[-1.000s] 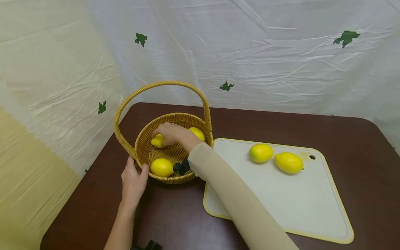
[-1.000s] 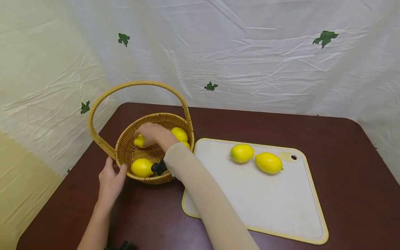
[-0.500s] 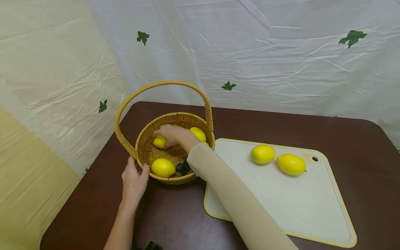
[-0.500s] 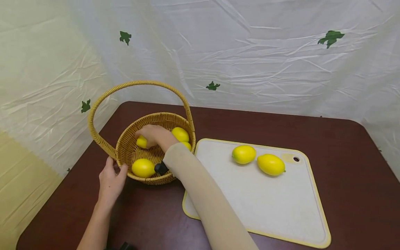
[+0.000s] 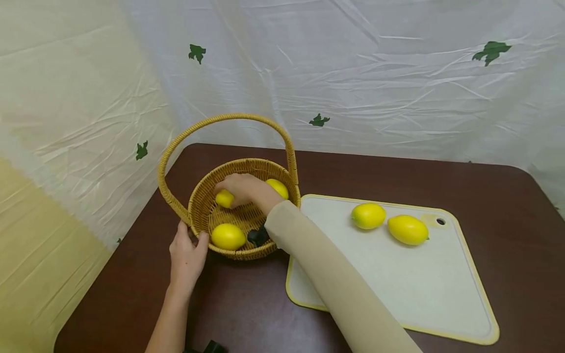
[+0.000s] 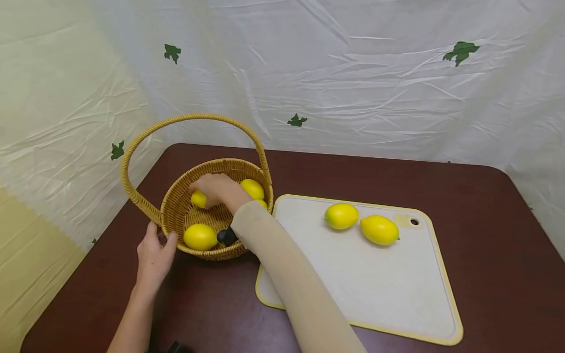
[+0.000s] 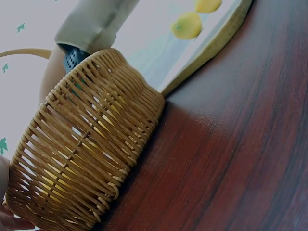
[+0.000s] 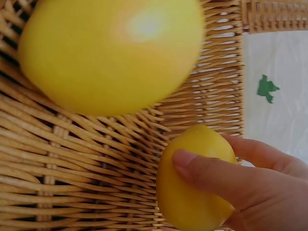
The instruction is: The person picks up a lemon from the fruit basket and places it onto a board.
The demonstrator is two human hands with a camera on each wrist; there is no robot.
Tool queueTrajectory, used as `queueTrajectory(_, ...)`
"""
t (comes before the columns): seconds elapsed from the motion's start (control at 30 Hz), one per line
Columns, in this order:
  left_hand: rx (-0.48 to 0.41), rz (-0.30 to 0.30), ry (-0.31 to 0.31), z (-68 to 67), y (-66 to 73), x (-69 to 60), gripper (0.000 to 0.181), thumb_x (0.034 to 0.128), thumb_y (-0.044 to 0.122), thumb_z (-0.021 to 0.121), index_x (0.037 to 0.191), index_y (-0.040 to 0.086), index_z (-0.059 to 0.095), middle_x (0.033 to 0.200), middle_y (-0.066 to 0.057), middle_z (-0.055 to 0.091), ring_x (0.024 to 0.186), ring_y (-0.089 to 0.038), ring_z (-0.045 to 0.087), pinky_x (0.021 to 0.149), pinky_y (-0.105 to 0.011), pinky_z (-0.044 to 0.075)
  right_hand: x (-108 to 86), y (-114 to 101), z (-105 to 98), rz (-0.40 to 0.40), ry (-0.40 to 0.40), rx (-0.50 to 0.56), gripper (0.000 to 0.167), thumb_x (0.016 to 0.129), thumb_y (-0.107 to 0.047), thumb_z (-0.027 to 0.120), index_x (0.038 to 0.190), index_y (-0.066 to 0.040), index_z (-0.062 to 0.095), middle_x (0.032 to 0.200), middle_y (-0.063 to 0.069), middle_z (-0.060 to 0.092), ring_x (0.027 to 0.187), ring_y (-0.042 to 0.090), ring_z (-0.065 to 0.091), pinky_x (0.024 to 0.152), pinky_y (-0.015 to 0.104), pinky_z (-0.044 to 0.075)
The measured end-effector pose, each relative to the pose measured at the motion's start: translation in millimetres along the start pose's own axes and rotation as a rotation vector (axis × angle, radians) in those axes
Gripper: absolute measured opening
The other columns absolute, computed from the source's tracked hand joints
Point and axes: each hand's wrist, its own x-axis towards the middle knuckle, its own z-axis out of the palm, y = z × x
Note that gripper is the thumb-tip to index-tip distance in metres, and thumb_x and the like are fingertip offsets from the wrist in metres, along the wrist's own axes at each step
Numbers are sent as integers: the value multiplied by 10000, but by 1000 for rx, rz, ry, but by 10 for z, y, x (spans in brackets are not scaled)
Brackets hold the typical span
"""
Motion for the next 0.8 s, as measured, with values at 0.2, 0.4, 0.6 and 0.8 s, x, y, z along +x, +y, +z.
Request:
queueTrajectory(0.2, -6, 15, -1, 0, 3, -13, 427, 893, 161, 481, 1289, 19, 405, 1112, -179, 561, 940, -295, 581, 719, -433, 475, -116, -34, -106, -28, 62, 16, 490, 856, -246, 634, 1322, -222, 487, 1304, -14, 479, 1199, 162, 414, 976, 353, 328)
queueTrajectory(0.4, -16, 12, -4, -4, 11, -18, 438, 895, 166, 475, 1303, 30, 398, 1114, -169, 558, 938, -288, 579, 712, -425, 472, -250, -80, -228, -46, 95, 17, 517, 837, -278, 658, 1321, -222, 485, 1305, -17, 477, 1213, 168, 404, 979, 369, 328)
queueTrajectory(0.6, 2, 10, -5, 1, 3, -36, 427, 893, 169, 476, 1288, 22, 410, 1083, -165, 569, 901, -279, 575, 684, -401, 460, -449, -130, -325, -57, 154, -7, 531, 827, -278, 671, 1321, -223, 488, 1343, -16, 461, 1244, 177, 385, 981, 376, 325)
queueTrajectory(0.8, 2, 16, 4, -8, 20, -28, 407, 892, 165, 471, 1268, 15, 424, 1087, -174, 574, 913, -283, 578, 691, -404, 456, -684, -163, -418, -92, 233, -96, 527, 828, -289, 669, 1318, -222, 488, 1337, 13, 462, 1206, 181, 428, 972, 342, 342)
